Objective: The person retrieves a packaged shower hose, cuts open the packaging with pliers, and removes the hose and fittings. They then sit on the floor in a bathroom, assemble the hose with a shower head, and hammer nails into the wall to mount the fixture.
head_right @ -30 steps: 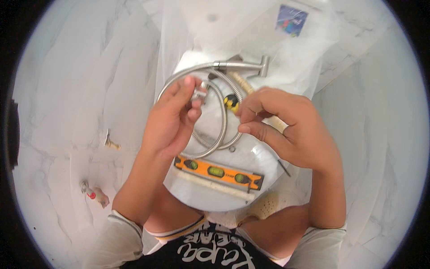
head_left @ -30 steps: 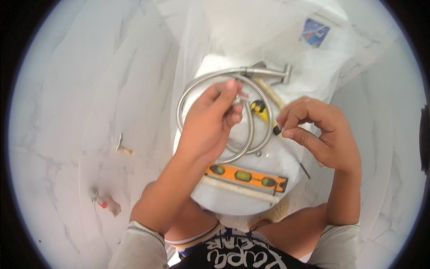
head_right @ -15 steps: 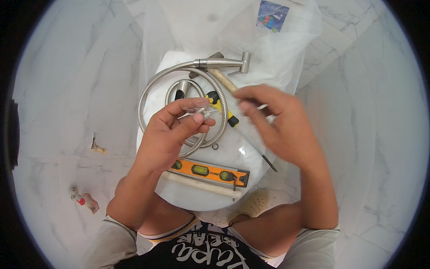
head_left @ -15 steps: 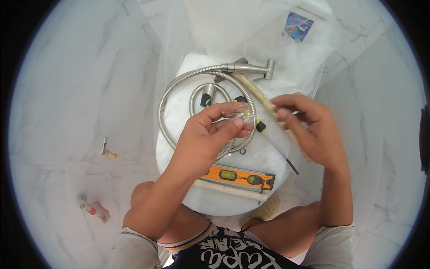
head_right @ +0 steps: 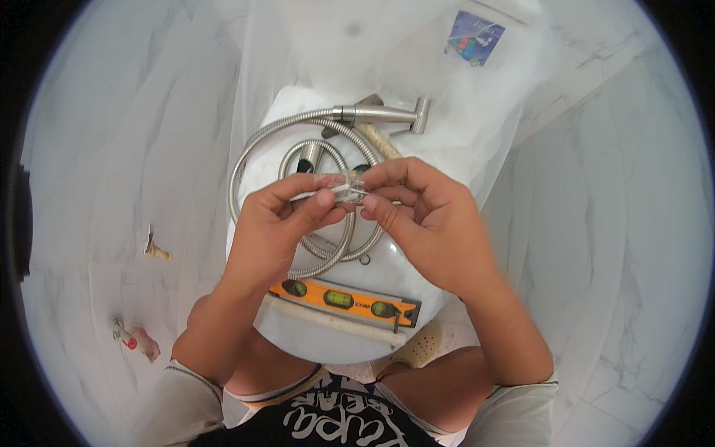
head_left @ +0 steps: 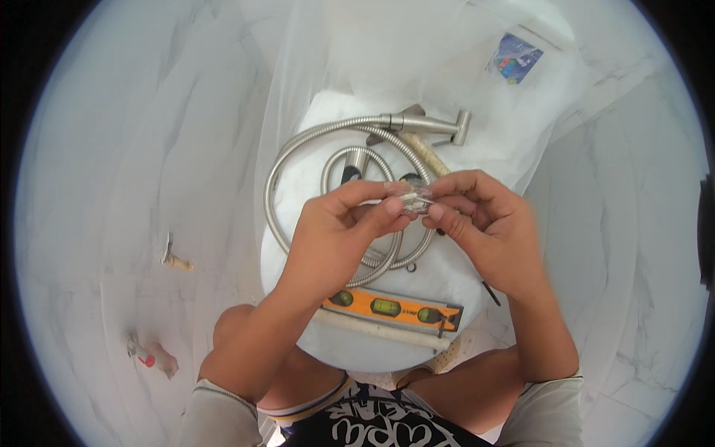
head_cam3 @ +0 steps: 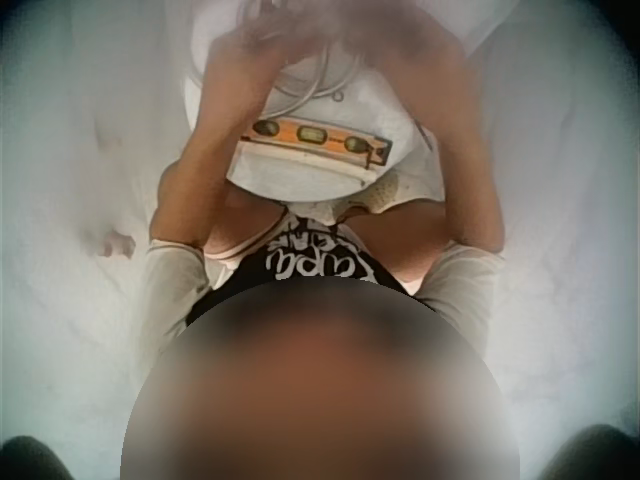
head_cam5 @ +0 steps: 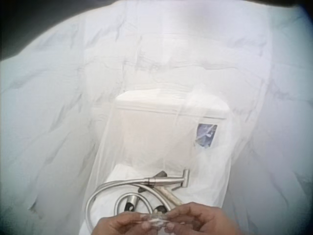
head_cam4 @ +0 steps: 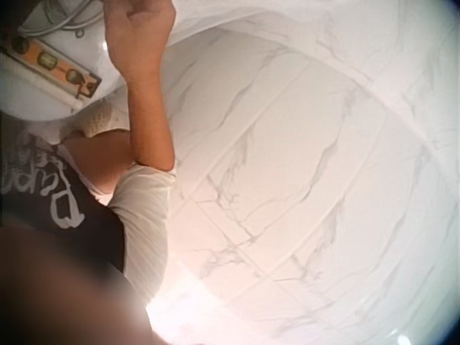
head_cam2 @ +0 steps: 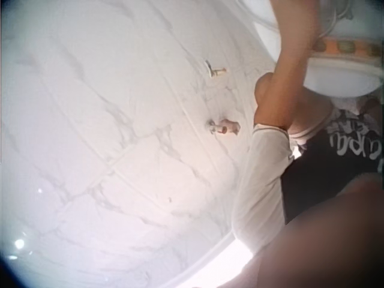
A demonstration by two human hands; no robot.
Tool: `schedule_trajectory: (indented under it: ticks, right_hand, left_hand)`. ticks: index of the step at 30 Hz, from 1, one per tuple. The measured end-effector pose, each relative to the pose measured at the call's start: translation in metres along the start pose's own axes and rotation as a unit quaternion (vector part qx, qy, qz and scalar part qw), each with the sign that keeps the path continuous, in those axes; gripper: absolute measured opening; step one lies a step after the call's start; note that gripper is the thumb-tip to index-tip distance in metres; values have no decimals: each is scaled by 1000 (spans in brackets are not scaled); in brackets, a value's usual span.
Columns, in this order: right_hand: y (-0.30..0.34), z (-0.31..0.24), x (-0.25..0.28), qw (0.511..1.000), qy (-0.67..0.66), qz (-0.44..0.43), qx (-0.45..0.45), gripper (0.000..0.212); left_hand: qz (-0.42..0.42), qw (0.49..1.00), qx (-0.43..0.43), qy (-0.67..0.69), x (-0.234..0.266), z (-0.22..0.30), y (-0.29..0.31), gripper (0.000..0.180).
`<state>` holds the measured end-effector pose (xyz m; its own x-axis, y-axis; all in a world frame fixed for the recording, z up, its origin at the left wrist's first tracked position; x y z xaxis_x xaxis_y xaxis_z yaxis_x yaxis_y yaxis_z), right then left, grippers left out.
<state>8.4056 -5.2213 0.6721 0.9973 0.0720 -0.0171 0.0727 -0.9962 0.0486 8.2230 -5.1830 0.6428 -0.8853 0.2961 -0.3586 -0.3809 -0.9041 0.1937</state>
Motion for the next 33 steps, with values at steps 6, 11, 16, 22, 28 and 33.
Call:
schedule_trajectory:
  ticks: [6, 11, 16, 22, 28, 33]
  right_hand:
    - [-3, 2, 1, 1000, 16, 6, 18, 21]
    - [-4, 5, 1, 1000, 2, -9, -22, 29]
    - [-5, 16, -1, 997, -10, -25, -69, 45]
    - [-9, 45, -18, 956, -244, -53, -151, 42]
    - [-9, 54, -23, 922, -327, -46, -200, 40]
    - [-7, 52, -22, 926, -303, -31, -223, 47]
  left_hand:
    - [23, 1000, -1, -14, 6, 1, -1, 21]
    - [14, 999, -6, -37, 11, 3, -3, 15]
    - [-7, 998, -38, -58, 4, 5, -1, 19]
    - [-2, 991, -91, -101, -5, 10, 5, 21]
    - [-10, 988, -102, -114, -1, 15, 7, 17]
    - [5, 988, -127, -85, 7, 18, 5, 20]
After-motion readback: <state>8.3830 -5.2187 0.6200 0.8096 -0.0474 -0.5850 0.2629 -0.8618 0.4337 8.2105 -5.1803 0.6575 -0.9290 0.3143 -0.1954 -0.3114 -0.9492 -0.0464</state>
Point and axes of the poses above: each hand's wrist, its own y-axis away from the middle knuckle, its own x-axis out of the back of the hand, z = x × y, the point moved 6 cm from there along -y, towards the middle knuckle, and after that the axes turned 3 degrees about y, right-handed, at the moved point
